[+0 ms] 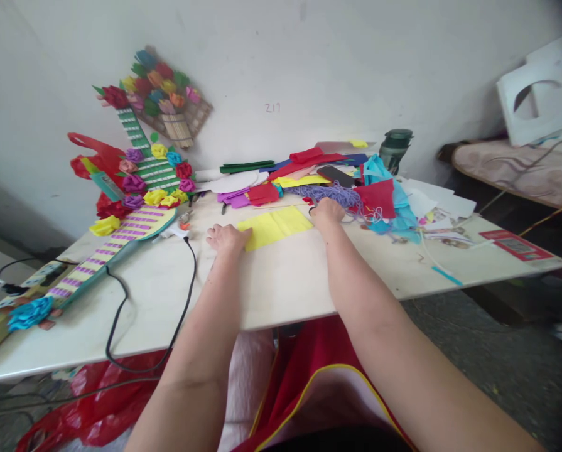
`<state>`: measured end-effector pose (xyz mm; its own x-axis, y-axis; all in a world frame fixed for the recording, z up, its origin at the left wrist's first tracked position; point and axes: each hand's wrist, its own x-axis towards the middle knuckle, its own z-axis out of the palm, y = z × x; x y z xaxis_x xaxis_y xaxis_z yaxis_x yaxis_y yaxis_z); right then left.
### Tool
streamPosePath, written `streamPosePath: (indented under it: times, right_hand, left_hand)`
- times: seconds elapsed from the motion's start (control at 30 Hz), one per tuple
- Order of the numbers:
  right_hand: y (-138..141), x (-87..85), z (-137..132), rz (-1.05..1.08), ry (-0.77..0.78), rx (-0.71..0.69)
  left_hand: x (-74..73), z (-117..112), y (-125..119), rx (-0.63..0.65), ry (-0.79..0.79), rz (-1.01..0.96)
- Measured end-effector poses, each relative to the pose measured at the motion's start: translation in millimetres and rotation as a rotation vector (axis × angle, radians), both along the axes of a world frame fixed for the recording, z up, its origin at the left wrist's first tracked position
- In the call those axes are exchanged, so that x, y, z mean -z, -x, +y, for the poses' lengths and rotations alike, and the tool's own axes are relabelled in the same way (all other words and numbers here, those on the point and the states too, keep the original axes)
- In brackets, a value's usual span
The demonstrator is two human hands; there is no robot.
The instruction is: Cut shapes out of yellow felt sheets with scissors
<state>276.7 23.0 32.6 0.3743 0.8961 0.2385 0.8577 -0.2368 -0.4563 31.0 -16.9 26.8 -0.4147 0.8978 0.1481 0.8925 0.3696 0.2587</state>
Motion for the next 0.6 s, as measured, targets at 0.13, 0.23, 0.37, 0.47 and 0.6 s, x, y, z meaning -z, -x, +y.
streamPosePath:
  times: [0.13, 0.23, 0.37, 0.47, 0.6]
  right_hand:
    - [1.2, 0.8, 0.1, 0.037, 0.026, 0.067]
    - [1.7, 1.4, -0.3, 0.036, 0.032, 0.061]
    - [1.7, 3.5, -0.3, -0.01, 0.05, 0.065]
    - [3.1, 2.1, -1.9, -0.059, 0.052, 0.082]
    - [9.5, -6.1, -8.5, -0.077, 0.02, 0.041]
  left_hand:
    - [1.3, -0.4, -2.1, 0.006, -0.03, 0.003]
    - [2.6, -0.4, -3.0, 0.009, -0.045, 0.004]
    - [4.5, 0.5, -3.0, 0.001, -0.043, 0.018]
    - [5.2, 0.8, -3.0, 0.009, -0.049, 0.022]
    - [4.3, 0.2, -4.0, 0.005, -0.029, 0.015]
